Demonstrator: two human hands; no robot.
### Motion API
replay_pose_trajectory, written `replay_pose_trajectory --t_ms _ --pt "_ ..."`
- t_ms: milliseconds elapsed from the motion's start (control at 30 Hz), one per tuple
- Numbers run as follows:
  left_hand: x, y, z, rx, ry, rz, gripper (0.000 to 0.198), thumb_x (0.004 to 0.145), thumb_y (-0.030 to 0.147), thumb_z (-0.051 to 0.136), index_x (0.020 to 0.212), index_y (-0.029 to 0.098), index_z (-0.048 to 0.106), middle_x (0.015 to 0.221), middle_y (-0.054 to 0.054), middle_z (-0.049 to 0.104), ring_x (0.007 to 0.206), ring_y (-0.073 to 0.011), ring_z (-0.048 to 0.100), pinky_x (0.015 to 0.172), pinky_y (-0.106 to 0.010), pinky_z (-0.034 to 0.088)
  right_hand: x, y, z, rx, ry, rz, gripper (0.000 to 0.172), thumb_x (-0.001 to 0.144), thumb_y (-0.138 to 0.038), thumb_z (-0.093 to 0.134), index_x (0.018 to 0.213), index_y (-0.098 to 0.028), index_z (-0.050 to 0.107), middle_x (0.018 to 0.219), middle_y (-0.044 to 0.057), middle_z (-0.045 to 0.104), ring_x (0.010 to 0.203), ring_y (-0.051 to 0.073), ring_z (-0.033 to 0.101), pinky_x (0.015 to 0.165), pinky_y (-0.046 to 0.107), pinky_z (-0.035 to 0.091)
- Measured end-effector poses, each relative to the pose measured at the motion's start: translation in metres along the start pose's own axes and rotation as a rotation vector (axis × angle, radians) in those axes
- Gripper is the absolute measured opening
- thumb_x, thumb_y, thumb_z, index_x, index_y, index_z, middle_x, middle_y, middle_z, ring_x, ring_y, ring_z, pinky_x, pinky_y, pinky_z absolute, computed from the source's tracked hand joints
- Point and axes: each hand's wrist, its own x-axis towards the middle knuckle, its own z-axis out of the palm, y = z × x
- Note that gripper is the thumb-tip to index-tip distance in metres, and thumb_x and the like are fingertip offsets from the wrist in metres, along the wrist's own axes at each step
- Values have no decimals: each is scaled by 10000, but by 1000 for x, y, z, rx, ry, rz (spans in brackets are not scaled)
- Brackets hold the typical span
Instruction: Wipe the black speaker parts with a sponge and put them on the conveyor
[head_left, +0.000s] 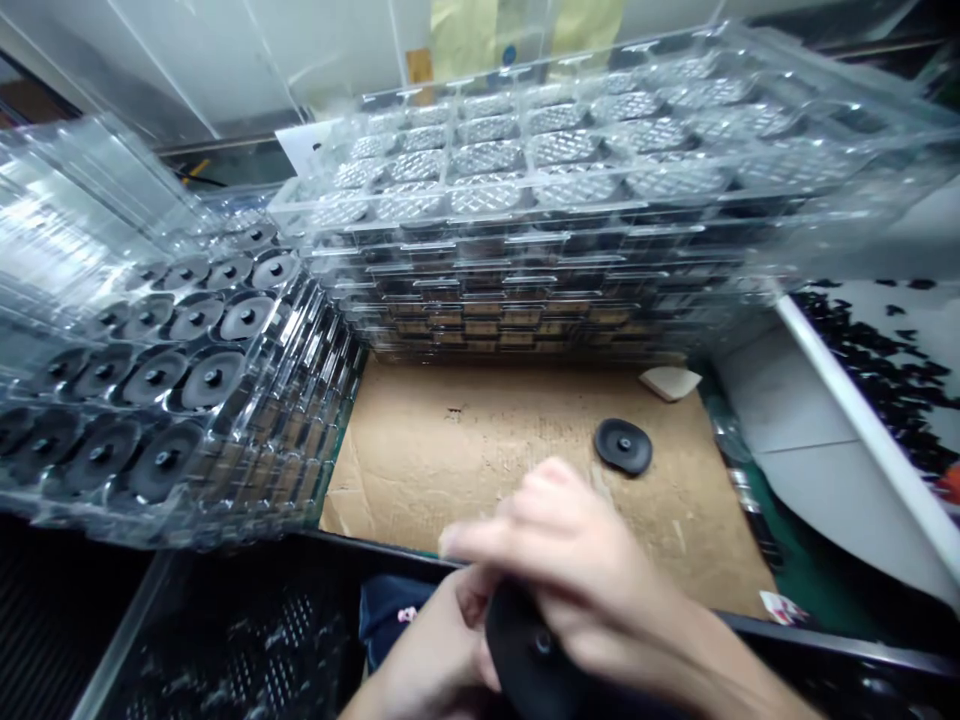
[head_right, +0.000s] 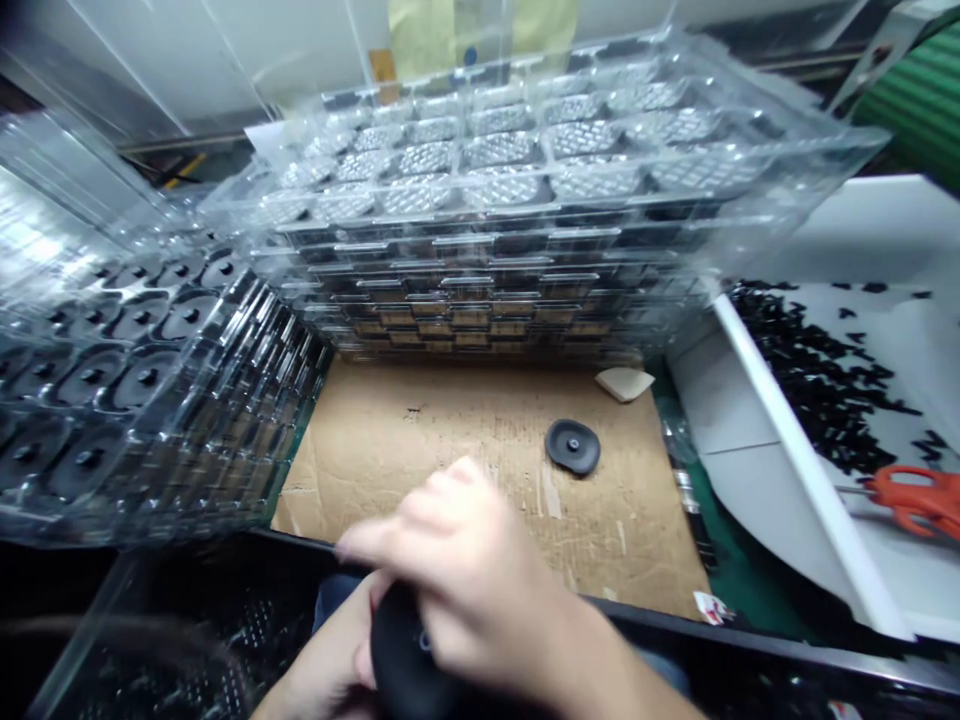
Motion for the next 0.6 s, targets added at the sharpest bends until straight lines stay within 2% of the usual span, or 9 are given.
replay_pose_trajectory --t_ms 33,100,133,200,300,400,533,567,600 --pt "-1 0 0 -126 -85 -64 422 720 478 598 917 119 697 703 -39 701 617 -175 631 529 -240 510 -3 8 -2 41 80 134 254 912 -194 411 1017 -225 640 761 1 654 679 127 556 638 273 410" --pt "0 2 -5 -477 -204 -284 454 566 416 768 962 209 692 880 -41 723 742 -195 676 642 -266 534 -16 25 -5 60 281 430 222 895 -218 471 1052 -247 626 944 12 679 830 141 611 681 249 463" --pt "2 3 -8 -633 -243 -351 501 510 357 816 980 242 684 964 -40 715 815 -210 680 691 -284 538 -25 32 -3 64 319 551 219 894 -251 484 1065 -257 621 1019 14 674 900 153 619 714 246 486" --pt "5 3 -15 -772 -284 -373 547 489 312 834 1008 246 676 1051 -51 692 899 -238 666 723 -298 543 -47 42 8 64 268 675 246 900 -313 466 1081 -254 622 1102 29 660 996 182 616 782 269 511" --pt "9 0 -22 -804 -314 -354 580 509 362 815 1049 219 660 1076 -67 681 927 -243 655 725 -294 547 -78 51 38 56 99 669 280 886 -311 448 1067 -226 644 1057 56 685 951 205 649 786 314 536" --pt "11 -3 -23 -827 -353 -365 593 510 369 814 1062 222 655 1070 -68 684 948 -240 649 734 -284 543 -92 56 54 35 62 635 264 841 -276 467 1003 -220 668 940 46 718 825 209 678 717 334 553" --pt "10 -4 -17 -804 -330 -311 635 486 383 825 1071 213 645 1059 -80 684 919 -255 656 718 -290 535 -74 38 26 -58 202 637 240 886 -269 457 1071 -260 609 1024 36 688 855 191 658 685 296 519" --pt "10 -4 -15 -766 -305 -306 637 470 404 826 1050 202 655 1022 -82 695 900 -255 658 723 -294 529 -65 27 15 -84 245 600 246 893 -270 466 1107 -302 582 1036 17 679 837 178 650 665 284 497" --pt "10 -4 -13 -721 -280 -311 607 470 419 822 1011 187 672 963 -82 707 878 -253 658 738 -307 521 -54 15 5 -143 294 448 270 894 -263 475 1140 -335 563 972 7 690 776 173 639 652 293 469"
